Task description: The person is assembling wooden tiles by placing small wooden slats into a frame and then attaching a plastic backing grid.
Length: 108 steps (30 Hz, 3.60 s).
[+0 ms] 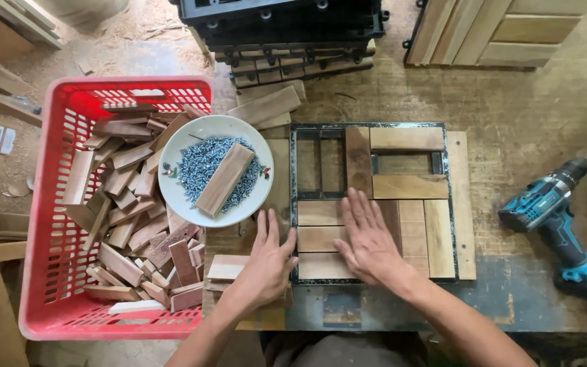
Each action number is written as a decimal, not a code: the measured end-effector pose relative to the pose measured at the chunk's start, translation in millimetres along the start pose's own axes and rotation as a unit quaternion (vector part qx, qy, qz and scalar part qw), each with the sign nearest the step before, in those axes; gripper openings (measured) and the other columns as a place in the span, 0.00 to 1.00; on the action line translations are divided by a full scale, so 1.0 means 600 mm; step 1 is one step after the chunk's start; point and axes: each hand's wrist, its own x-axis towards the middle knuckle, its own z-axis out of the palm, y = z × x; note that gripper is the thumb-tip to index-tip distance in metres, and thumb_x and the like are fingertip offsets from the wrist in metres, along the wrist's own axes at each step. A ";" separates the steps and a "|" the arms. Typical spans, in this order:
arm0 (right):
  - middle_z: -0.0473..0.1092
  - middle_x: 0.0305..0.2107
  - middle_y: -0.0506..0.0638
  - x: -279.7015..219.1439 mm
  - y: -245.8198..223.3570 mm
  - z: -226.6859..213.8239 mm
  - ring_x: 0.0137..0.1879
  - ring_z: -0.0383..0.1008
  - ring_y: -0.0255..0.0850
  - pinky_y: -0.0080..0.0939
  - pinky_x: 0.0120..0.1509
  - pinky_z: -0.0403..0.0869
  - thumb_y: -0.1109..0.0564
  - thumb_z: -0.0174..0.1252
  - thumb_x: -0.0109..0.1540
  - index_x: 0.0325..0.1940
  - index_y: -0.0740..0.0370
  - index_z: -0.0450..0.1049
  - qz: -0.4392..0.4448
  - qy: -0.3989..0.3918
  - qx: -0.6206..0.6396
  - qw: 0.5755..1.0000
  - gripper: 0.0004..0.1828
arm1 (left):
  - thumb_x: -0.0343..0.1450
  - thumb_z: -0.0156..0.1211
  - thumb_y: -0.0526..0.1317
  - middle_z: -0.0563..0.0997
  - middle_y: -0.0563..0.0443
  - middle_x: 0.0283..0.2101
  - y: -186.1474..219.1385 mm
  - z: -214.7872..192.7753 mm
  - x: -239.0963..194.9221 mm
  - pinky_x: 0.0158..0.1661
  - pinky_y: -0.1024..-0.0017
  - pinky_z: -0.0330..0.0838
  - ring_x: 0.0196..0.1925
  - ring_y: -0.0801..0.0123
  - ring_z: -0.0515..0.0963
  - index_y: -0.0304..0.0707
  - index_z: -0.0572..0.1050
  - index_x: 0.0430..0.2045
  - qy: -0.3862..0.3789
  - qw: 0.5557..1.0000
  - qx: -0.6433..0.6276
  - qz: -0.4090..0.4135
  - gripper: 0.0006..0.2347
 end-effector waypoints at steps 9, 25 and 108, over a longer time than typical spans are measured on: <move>0.27 0.78 0.60 -0.088 0.132 -0.052 0.84 0.24 0.54 0.53 0.83 0.29 0.48 0.39 0.65 0.80 0.61 0.24 0.225 0.118 0.176 0.951 0.46 | 0.75 0.50 0.36 0.22 0.15 0.73 -0.007 0.011 0.005 0.65 0.26 0.24 0.71 0.19 0.13 0.24 0.52 0.69 -0.021 0.994 0.101 0.037 0.27; 0.52 0.75 0.62 -0.094 0.134 -0.001 0.81 0.50 0.59 0.76 0.79 0.49 0.43 0.50 0.68 0.75 0.64 0.59 0.119 0.234 -0.008 0.965 0.35 | 0.74 0.54 0.40 0.26 0.46 0.79 -0.003 -0.010 0.014 0.68 0.31 0.28 0.79 0.41 0.16 0.35 0.66 0.64 -0.052 0.983 -0.168 -0.049 0.22; 0.78 0.39 0.59 0.042 -0.134 -0.010 0.34 0.80 0.44 0.36 0.30 0.81 0.57 0.66 0.57 0.55 0.69 0.78 0.147 -0.113 0.772 0.608 0.23 | 0.69 0.67 0.35 0.66 0.45 0.71 -0.065 -0.008 -0.157 0.64 0.55 0.66 0.69 0.50 0.70 0.46 0.64 0.70 0.396 0.860 -0.320 -0.023 0.31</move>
